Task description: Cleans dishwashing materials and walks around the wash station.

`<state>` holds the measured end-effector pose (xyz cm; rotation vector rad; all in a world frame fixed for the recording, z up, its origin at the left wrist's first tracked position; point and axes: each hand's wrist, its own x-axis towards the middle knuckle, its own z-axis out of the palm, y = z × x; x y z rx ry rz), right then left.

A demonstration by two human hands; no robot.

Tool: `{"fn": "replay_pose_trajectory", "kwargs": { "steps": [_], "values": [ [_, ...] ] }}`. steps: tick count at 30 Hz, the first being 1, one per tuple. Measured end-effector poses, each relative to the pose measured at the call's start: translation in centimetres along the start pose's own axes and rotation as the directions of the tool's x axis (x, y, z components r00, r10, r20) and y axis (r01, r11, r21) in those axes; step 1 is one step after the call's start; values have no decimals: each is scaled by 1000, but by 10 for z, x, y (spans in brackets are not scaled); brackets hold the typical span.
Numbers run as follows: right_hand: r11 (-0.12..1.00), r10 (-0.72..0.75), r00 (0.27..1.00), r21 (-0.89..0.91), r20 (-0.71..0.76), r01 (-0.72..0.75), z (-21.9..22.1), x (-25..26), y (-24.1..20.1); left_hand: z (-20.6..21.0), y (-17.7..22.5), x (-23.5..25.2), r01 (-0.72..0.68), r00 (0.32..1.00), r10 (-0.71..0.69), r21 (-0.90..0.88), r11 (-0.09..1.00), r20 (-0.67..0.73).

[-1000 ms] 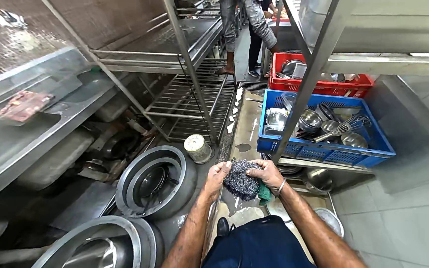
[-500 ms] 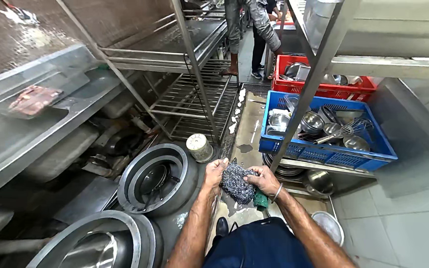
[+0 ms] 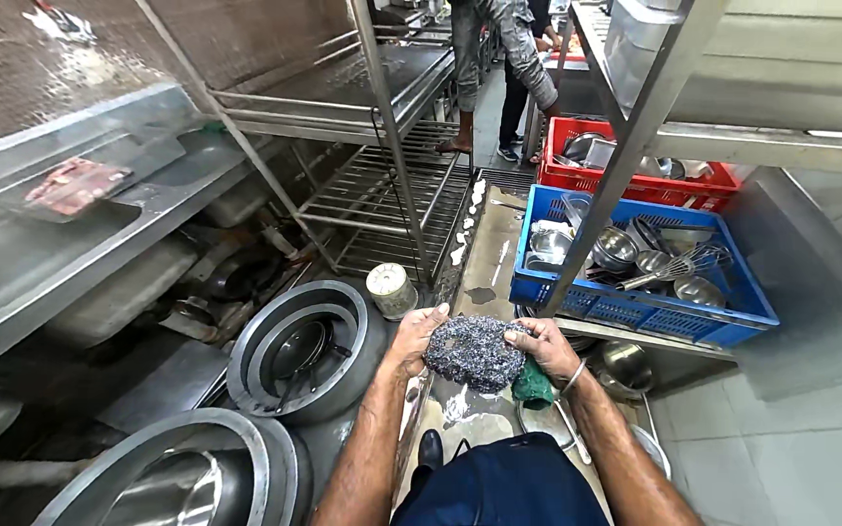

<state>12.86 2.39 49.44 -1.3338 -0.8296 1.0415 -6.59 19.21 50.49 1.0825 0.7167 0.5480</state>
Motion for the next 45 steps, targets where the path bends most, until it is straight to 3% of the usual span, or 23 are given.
{"fn": "replay_pose_trajectory", "kwargs": {
  "steps": [5, 10, 17, 22, 26, 33, 37, 40, 45],
  "values": [
    [985, 98, 994, 151, -57, -88, 2, 4, -1, 10, -7, -4, 116, 993, -115, -136, 984, 14],
    [923, 157, 983, 367, -97, -111, 5, 3, 4, 7, -32, -9, 105, 993, -82, -358, 928, 79],
    [951, 169, 973, 285, -158, -119, 21, -1, 23, 7, -50, -11, 76, 994, -59, -199, 977, 88],
    [983, 153, 969, 127, -194, -130, 20, -3, 32, 17, -47, -8, 73, 988, -109, -293, 953, -109],
    [959, 223, 953, 219, -206, -177, 20, -4, 50, 18, -43, -1, 27, 979, -105, -396, 918, -174],
    [869, 283, 954, 448, -101, -210, 42, -7, 58, 13, -47, 24, 0, 983, -92, -502, 865, -159],
    [913, 241, 951, 379, -195, -153, 48, 9, 45, 13, -53, 39, 38, 993, -86, -491, 870, -77],
    [974, 174, 945, 191, -277, -123, 46, 23, 36, -5, -49, 51, 50, 995, -80, -435, 899, -53],
    [989, 80, 963, -96, -257, -108, 49, 44, 19, -59, -32, 60, 96, 988, -72, -180, 979, 139]
  ]
}}
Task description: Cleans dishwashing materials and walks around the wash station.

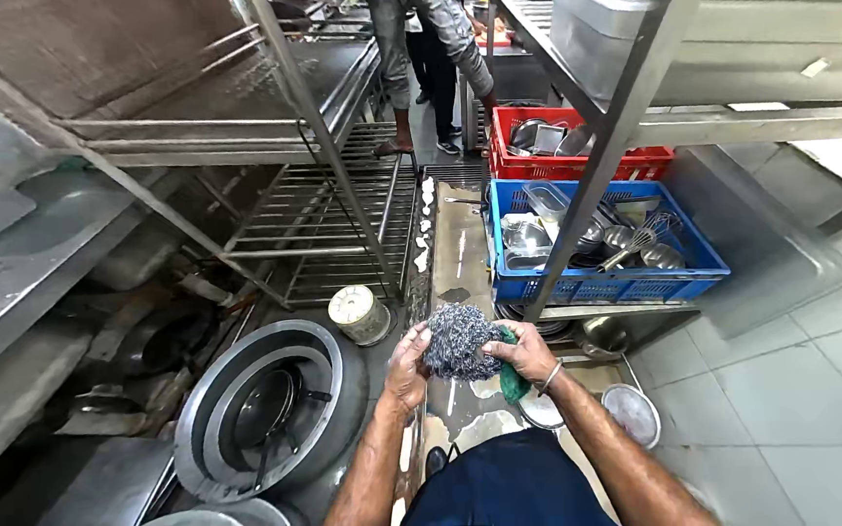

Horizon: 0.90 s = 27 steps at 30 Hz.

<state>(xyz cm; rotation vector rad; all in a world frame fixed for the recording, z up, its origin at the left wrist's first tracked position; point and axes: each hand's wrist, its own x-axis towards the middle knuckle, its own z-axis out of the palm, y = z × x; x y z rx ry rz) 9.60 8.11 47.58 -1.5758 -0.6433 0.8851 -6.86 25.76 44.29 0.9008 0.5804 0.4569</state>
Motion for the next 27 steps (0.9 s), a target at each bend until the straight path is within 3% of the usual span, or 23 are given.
{"fn": "replay_pose_trajectory", "kwargs": {
  "steps": [3, 7, 15, 27],
  "values": [
    [985, -47, 995, -164, 85, 61, 8, 12, -8, -20, 17, 4, 37, 985, -54, 105, 994, 165],
    [953, -84, 989, -280, 122, 116, 23, 24, -21, -32, 32, 12, 80, 963, -138, 244, 967, 230],
    [805, -107, 994, -589, -26, 72, 37, 38, -28, -55, 53, 38, 55, 998, -55, 52, 997, 2],
    [813, -151, 968, -583, -202, 5, 40, 46, -21, -72, 84, 64, 118, 991, -120, -45, 992, -59]
  ]
}}
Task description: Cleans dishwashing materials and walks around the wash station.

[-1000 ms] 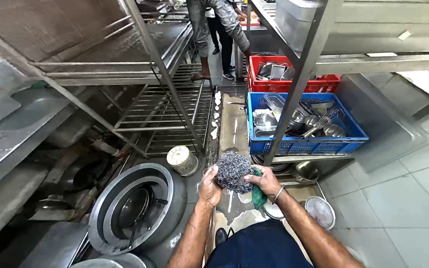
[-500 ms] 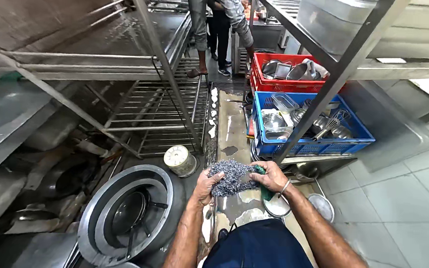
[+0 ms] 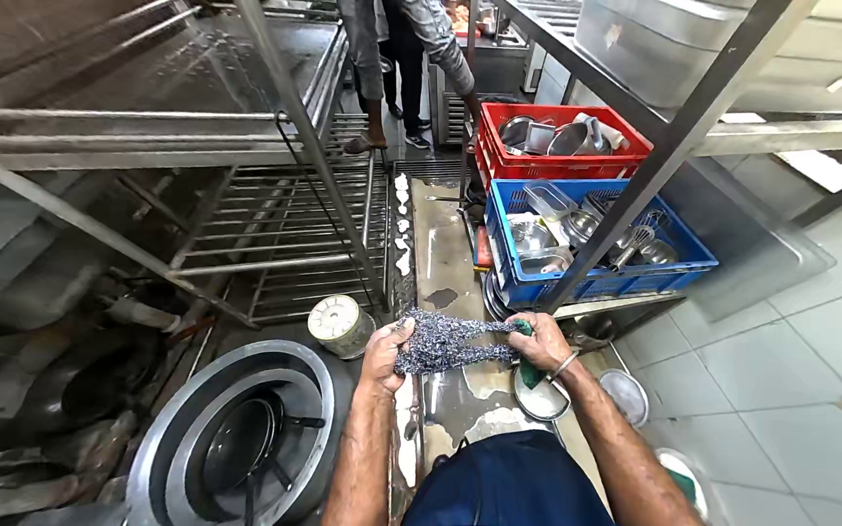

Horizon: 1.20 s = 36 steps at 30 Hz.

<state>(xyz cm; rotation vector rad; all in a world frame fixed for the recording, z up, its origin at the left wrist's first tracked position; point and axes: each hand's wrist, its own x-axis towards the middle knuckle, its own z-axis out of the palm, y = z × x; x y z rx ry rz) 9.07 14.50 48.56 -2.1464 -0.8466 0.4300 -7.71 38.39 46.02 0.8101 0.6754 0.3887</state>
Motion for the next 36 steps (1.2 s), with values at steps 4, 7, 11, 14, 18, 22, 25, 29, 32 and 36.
{"fn": "replay_pose_trajectory", "kwargs": {
  "steps": [4, 7, 11, 14, 18, 22, 25, 29, 32, 36],
  "values": [
    [999, -4, 1000, 35, 26, 3, 4, 2, -3, -11, 14, -1, 23, 1000, -23, -29, 999, 7],
    [998, -26, 999, 56, 25, 24, 6, 6, -8, -18, 20, -5, 20, 998, -17, -44, 999, 64],
    [983, -134, 990, 136, 48, 127, 7, 18, -12, -14, 23, -10, -18, 988, 34, -104, 994, 148],
    [972, -190, 981, 151, 38, 183, 8, 24, -26, -14, 19, -10, -23, 977, 60, -179, 984, 204],
    [943, -182, 981, 293, 69, 155, 18, 26, -38, -17, 15, -12, -18, 970, 80, -257, 966, 229],
    [900, -119, 983, 432, 138, 48, 25, 24, -45, -17, 9, -14, -23, 982, 62, -213, 977, 178],
    [876, -107, 982, 483, 157, 18, 25, 23, -50, -23, 2, -11, -18, 980, 52, -177, 984, 190],
    [800, -67, 980, 597, 189, -61, 28, 20, -54, -23, -1, -11, -12, 980, 41, -146, 989, 194],
    [708, -45, 975, 696, 217, -122, 30, 14, -54, -18, -5, -12, 0, 990, 23, -169, 986, 138],
    [577, -126, 946, 798, 298, -174, 33, 8, -41, -19, -5, -6, -46, 994, 71, -276, 960, 82]
  ]
}}
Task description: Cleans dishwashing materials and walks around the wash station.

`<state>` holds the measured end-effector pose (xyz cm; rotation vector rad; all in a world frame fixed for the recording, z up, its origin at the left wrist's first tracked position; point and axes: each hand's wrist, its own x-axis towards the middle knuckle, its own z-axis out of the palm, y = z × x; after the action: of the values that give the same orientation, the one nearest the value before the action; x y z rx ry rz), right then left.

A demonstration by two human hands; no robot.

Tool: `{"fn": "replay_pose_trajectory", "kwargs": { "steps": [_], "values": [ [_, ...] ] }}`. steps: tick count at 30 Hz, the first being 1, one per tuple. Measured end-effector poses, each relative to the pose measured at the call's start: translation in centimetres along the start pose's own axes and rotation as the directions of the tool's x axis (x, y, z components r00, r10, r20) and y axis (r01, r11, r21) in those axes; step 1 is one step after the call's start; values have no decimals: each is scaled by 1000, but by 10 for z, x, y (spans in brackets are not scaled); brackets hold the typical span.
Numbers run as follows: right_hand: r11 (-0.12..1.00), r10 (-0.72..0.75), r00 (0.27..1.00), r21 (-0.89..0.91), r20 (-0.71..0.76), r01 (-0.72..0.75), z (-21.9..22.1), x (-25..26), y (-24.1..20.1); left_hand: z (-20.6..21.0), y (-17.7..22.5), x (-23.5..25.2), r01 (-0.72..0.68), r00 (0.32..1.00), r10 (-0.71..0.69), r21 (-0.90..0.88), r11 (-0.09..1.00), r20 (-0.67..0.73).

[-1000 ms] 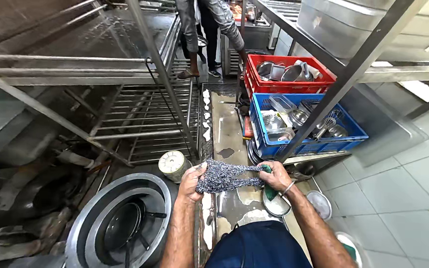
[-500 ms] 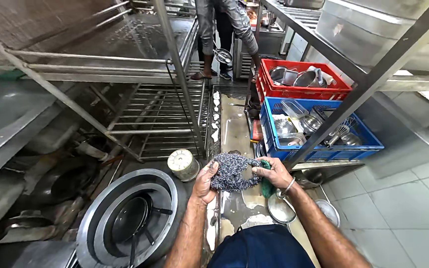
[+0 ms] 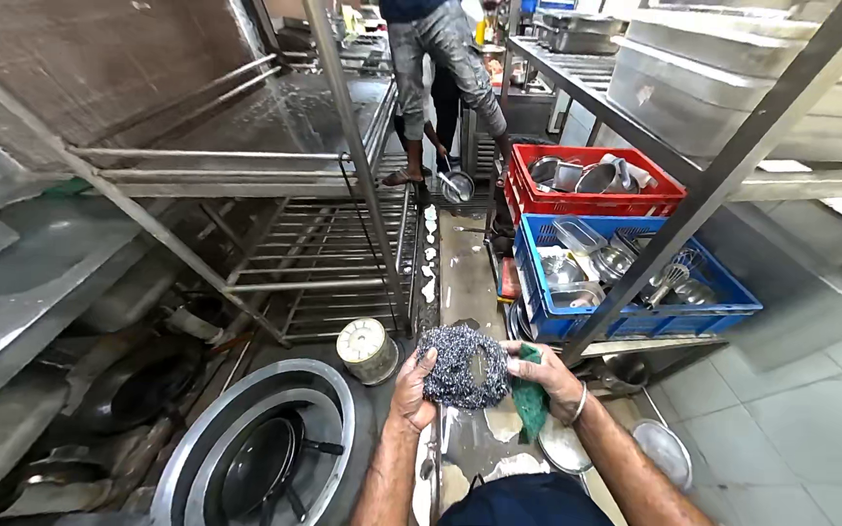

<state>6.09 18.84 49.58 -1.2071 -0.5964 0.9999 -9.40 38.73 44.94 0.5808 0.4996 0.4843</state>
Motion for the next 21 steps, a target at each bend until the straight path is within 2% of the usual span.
{"fn": "replay_pose_trajectory", "kwargs": {
  "steps": [3, 8, 13, 15, 18, 19, 21],
  "values": [
    [991, 64, 996, 114, 57, -70, -2, -5, 13, 0, -2, 0, -37, 999, 37, 7, 999, -23],
    [976, 210, 978, 67, -1, -210, 10, -10, 29, -2, -8, 2, -64, 997, 66, 63, 996, -33],
    [987, 157, 980, -12, -120, -160, 11, -12, 31, -19, -24, 6, -36, 999, 41, 329, 944, -9],
    [985, 135, 976, -83, -170, -151, 9, -9, 34, -26, -34, 9, -50, 996, 83, 528, 848, -39],
    [962, 95, 968, -230, -233, -150, 7, -3, 44, -41, -48, 16, -98, 976, 215, 822, 562, -31],
    [944, 78, 965, -293, -252, -152, 6, 0, 48, -42, -51, 16, -128, 963, 270, 860, 493, -12],
    [910, 59, 959, -381, -276, -166, 5, 2, 55, -36, -53, 8, -176, 951, 308, 869, 463, 28]
  ]
}}
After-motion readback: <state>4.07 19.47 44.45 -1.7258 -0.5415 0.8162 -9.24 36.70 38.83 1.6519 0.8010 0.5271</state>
